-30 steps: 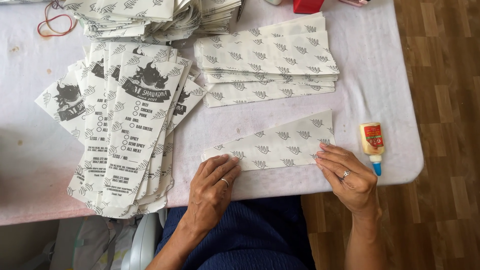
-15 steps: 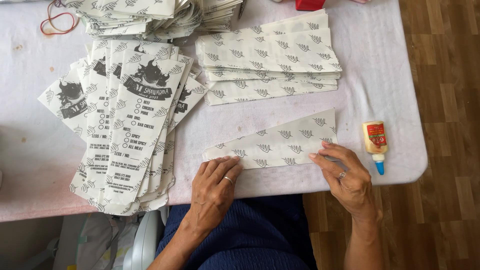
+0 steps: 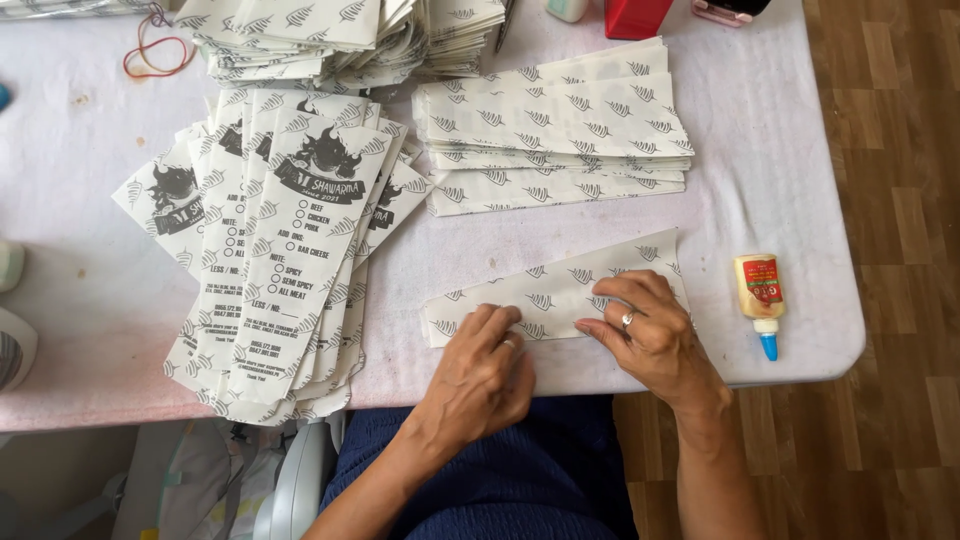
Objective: Folding printed paper sheets and applying glue to the edges to create packaging or envelopes.
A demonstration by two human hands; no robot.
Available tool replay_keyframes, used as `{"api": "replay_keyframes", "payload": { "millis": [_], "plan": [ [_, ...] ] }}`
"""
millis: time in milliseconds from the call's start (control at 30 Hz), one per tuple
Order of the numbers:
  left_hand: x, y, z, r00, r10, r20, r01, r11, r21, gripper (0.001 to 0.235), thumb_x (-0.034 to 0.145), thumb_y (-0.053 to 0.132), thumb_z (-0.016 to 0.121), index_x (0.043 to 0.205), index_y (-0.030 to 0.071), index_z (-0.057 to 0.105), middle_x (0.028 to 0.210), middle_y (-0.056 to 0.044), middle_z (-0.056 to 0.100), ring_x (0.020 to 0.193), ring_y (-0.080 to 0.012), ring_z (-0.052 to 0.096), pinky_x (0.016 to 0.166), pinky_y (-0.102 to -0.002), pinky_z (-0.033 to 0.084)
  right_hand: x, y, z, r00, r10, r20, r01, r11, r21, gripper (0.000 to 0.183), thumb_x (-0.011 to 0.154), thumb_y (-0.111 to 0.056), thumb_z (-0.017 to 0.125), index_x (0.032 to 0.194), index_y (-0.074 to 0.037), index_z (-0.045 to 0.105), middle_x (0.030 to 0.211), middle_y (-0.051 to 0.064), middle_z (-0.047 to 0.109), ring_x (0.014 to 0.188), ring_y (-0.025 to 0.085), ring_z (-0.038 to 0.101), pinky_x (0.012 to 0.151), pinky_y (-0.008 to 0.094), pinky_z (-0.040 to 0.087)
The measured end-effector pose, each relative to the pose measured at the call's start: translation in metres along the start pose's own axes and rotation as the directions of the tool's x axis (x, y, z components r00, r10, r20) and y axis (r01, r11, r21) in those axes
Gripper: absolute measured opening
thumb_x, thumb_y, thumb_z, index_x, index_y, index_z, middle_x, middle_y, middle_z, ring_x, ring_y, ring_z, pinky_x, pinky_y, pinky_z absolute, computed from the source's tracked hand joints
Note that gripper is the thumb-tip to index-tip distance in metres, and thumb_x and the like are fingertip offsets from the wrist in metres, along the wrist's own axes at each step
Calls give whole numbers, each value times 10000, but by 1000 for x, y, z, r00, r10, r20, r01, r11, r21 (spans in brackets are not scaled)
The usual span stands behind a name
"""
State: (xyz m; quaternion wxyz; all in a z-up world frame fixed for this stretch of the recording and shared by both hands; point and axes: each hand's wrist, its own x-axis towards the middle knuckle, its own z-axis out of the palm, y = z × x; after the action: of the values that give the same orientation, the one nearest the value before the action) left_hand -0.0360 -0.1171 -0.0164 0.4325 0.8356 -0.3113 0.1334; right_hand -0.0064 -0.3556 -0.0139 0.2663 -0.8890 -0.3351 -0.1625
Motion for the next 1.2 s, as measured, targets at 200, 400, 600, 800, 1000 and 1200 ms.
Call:
{"api": "replay_keyframes", "payload": {
  "millis": [200,400,600,800,1000,1200],
  "plan": [
    [25,-11,44,971,-219,99,176,928,327,455,866,-75,598,1317,-23,634,985,-151,563,759,-267,617,596,-370,524,-3,8,0,972,194,136,-188,981,-53,536,875,-339,775,1331,-88,645,1324,93,608,1325,317,530,1156,490,407],
    [22,-18,53,946,-287,151,209,895,395,456,983,7,497,1426,-86,550,1046,-99,525,766,-225,630,587,-341,564,-2,13,-9,951,278,136,-256,953,-163,934,799,-463,808,1530,8,468,1478,197,478,1430,386,425,1235,542,279],
    [-11,-16,26,966,-258,8,223,850,476,260,978,-51,468,1181,-162,588,1361,-195,487,726,-309,488,576,-470,495,-3,14,-15,839,517,171,-468,845,-260,1237,681,-662,744,1590,27,266,1579,125,317,1538,285,255,1256,639,80],
    [-62,-23,-3,935,-327,-134,337,710,618,521,1026,83,556,1490,-107,413,1142,-155,510,773,-295,504,655,-435,481,-4,14,-16,808,546,220,-488,831,-269,1263,715,-689,687,1595,71,196,1634,147,225,1569,266,159,1267,592,36],
    [-46,1,-20,895,-425,-134,408,658,632,592,921,-43,474,1502,-108,384,1243,-245,479,935,-354,509,901,-482,468,4,-16,-12,963,271,-8,-265,935,-234,1083,806,-685,620,1509,113,414,1606,261,357,1516,479,300,1252,694,195],
    [-27,-27,25,975,-187,121,128,915,383,689,1043,210,562,1604,-11,230,1680,-238,243,1577,-389,239,1286,-525,220,16,-54,29,964,138,228,-99,980,-171,1044,912,-769,332,1619,-11,206,1699,193,245,1598,397,166,1283,639,66]
  ]
}}
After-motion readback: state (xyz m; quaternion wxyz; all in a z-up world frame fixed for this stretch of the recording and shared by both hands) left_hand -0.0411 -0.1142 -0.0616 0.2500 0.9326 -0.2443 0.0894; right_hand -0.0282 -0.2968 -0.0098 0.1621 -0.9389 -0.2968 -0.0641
